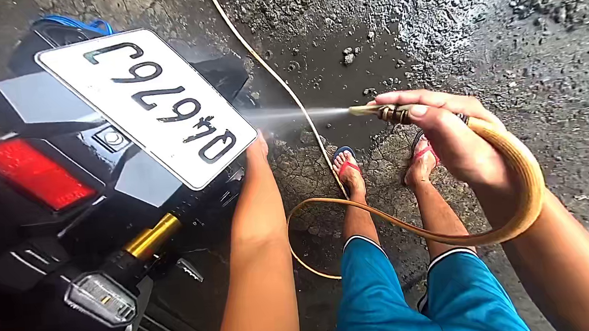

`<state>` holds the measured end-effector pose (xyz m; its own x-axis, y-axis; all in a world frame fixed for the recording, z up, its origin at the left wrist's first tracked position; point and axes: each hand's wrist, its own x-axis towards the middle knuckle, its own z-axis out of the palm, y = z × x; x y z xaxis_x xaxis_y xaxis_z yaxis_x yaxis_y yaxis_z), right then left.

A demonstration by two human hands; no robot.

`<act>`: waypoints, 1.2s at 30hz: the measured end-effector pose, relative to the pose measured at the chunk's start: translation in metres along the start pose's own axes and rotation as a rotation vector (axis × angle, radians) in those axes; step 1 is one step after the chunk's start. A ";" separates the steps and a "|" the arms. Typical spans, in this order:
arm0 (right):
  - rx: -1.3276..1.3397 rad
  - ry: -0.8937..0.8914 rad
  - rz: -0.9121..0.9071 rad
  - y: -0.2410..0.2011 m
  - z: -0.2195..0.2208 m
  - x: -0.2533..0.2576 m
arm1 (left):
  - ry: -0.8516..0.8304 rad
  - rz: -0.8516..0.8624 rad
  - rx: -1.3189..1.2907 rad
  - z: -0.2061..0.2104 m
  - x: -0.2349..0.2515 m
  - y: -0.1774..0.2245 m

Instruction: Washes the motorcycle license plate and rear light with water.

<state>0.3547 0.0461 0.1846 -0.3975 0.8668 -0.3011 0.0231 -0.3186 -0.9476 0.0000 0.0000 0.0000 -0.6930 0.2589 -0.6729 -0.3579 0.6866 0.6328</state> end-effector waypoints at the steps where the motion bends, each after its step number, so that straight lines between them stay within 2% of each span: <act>1: -0.025 0.018 0.015 0.003 -0.006 -0.001 | -0.035 -0.066 -0.068 -0.005 0.006 -0.002; 3: -0.057 0.072 0.076 0.013 -0.027 -0.007 | -0.068 -0.056 -0.238 -0.018 0.003 -0.001; 6: 0.026 0.076 0.117 0.017 -0.043 -0.024 | -0.090 0.128 -0.457 -0.053 -0.031 0.017; 11: -0.019 -0.084 0.079 -0.034 -0.003 -0.072 | 0.011 0.191 -0.678 -0.126 -0.040 0.036; 14: 0.029 0.094 0.094 -0.013 -0.022 -0.080 | 0.104 0.145 -0.620 -0.118 -0.041 0.046; 16: 0.037 0.213 0.120 0.002 -0.038 -0.081 | 0.095 0.115 -0.553 -0.099 -0.040 0.045; 21: 0.085 0.059 0.062 -0.014 -0.029 -0.088 | 0.115 0.135 -0.534 -0.082 -0.036 0.037; 23: 0.069 0.155 0.099 0.001 -0.049 -0.074 | 0.115 0.126 -0.501 -0.084 -0.038 0.040; 26: 0.044 0.336 0.257 0.032 -0.084 -0.054 | 0.120 0.122 -0.491 -0.086 -0.042 0.043; 31: 0.169 0.109 0.238 0.012 -0.076 -0.027 | 0.110 0.117 -0.497 -0.077 -0.032 0.038; 34: 0.110 0.224 0.371 0.025 -0.100 -0.004 | 0.050 0.202 -0.499 -0.070 -0.029 0.030; 36: 0.114 0.326 0.472 0.035 -0.114 0.006 | 0.056 0.234 -0.502 -0.051 -0.057 0.048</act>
<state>0.4574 0.0840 0.1376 -0.0652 0.6885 -0.7223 0.0228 -0.7226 -0.6908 -0.0094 -0.0164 0.0883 -0.8169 0.3197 -0.4801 -0.4354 0.2040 0.8768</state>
